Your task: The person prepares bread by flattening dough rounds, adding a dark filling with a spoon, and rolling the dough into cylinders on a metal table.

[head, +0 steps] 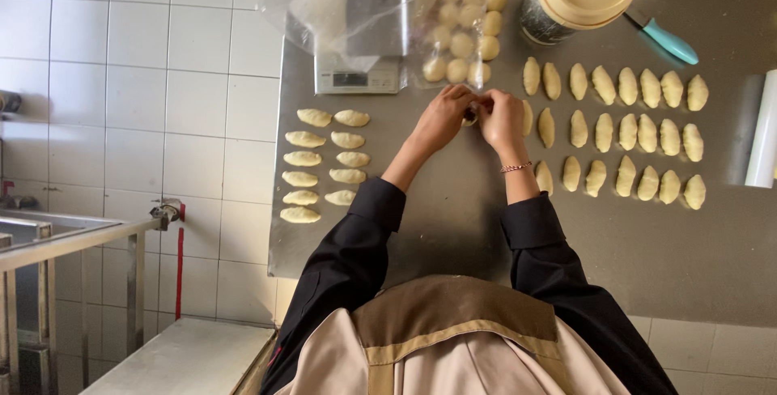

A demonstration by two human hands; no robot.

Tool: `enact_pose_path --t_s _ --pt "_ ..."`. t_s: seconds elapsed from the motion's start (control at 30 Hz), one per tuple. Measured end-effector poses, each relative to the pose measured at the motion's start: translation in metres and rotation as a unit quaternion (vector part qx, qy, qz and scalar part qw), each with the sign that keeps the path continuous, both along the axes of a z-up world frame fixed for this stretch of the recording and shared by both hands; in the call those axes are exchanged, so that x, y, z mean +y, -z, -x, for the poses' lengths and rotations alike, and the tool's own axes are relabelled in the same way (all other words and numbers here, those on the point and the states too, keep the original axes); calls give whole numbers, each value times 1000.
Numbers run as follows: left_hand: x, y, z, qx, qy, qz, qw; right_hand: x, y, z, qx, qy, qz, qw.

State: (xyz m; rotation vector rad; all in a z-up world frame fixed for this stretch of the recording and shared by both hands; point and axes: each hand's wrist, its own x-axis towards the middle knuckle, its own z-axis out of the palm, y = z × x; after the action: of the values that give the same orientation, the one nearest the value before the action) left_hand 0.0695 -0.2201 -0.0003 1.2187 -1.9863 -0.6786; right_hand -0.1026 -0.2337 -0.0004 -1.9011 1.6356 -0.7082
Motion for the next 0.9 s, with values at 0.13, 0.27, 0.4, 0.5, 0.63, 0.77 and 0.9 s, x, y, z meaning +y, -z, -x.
enact_pose_path --t_s 0.13,0.27,0.4,0.5,0.63,0.77,0.9 --pt "-20 -7 1 -22 -26 -95 995 -2 -21 -4 -23 1 60 998" --pt "1 -17 -8 30 -60 -35 997 40 -29 -27 6 44 188 981" --pt "42 -8 -8 -62 -75 62 993 78 -17 -48 33 16 245 969" --pt "73 -2 -7 -176 -75 107 976 97 -13 -52 118 3 249 961" --pt "77 5 -7 -175 -78 85 978 96 -8 -46 193 -9 219 956" --pt "60 17 -16 -118 -63 23 991 96 -13 -44 86 8 203 975" --pt "72 26 -15 -125 -38 53 990 103 -6 -43 118 -15 223 968"
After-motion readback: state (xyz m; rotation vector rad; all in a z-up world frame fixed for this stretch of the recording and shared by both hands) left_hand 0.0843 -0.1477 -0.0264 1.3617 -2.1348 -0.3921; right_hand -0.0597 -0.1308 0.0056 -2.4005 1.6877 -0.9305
